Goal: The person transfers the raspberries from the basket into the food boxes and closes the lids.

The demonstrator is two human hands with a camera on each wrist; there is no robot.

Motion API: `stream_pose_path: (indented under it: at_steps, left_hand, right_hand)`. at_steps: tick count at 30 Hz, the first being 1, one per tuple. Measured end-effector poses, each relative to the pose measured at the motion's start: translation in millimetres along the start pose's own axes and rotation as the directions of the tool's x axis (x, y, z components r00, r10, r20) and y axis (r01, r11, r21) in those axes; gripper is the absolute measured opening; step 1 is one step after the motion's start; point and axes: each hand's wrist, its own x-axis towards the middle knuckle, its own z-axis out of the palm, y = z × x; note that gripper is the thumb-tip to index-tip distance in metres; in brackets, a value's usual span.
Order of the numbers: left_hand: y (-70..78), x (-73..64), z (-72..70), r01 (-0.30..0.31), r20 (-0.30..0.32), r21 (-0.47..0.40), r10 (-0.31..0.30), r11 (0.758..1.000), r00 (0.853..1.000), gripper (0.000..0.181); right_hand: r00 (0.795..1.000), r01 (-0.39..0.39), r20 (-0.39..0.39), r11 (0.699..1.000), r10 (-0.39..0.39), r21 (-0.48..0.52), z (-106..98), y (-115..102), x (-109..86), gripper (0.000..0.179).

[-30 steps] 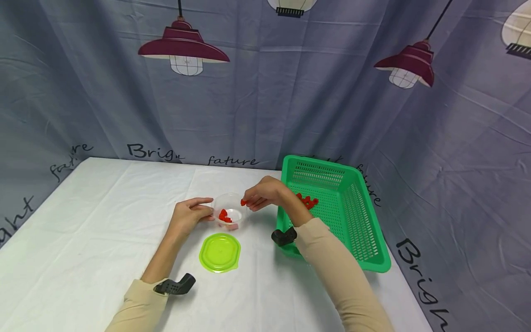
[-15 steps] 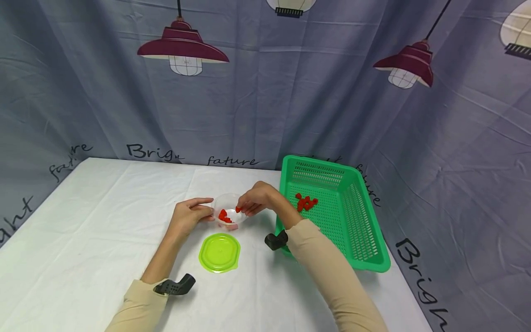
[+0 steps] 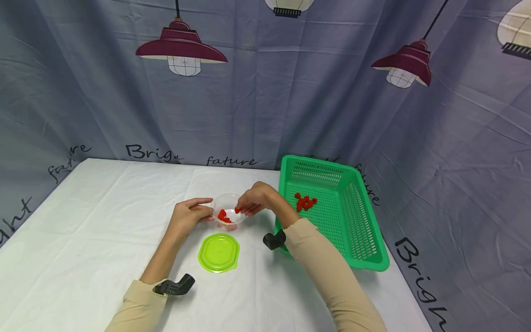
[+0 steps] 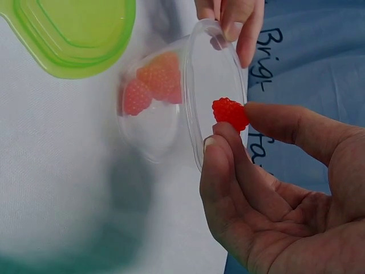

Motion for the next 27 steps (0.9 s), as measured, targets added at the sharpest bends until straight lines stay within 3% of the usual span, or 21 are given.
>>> stream_pose_path:
  at_steps: [17,27]
  left_hand:
    - [-1.8,1.3,-0.2,-0.004,0.003,0.006,0.004,1.000,1.000,0.035]
    - [0.7,-1.0,0.0,-0.006,0.001,0.024,0.006,1.000,1.000,0.034]
  right_hand:
    - [0.998,0.002,0.058,1.000,-0.002,0.009,-3.3,0.8,-0.6,0.017]
    - [0.997,-0.053,0.052,0.998,0.050,0.046,-3.2,-2.6,0.9,0.017]
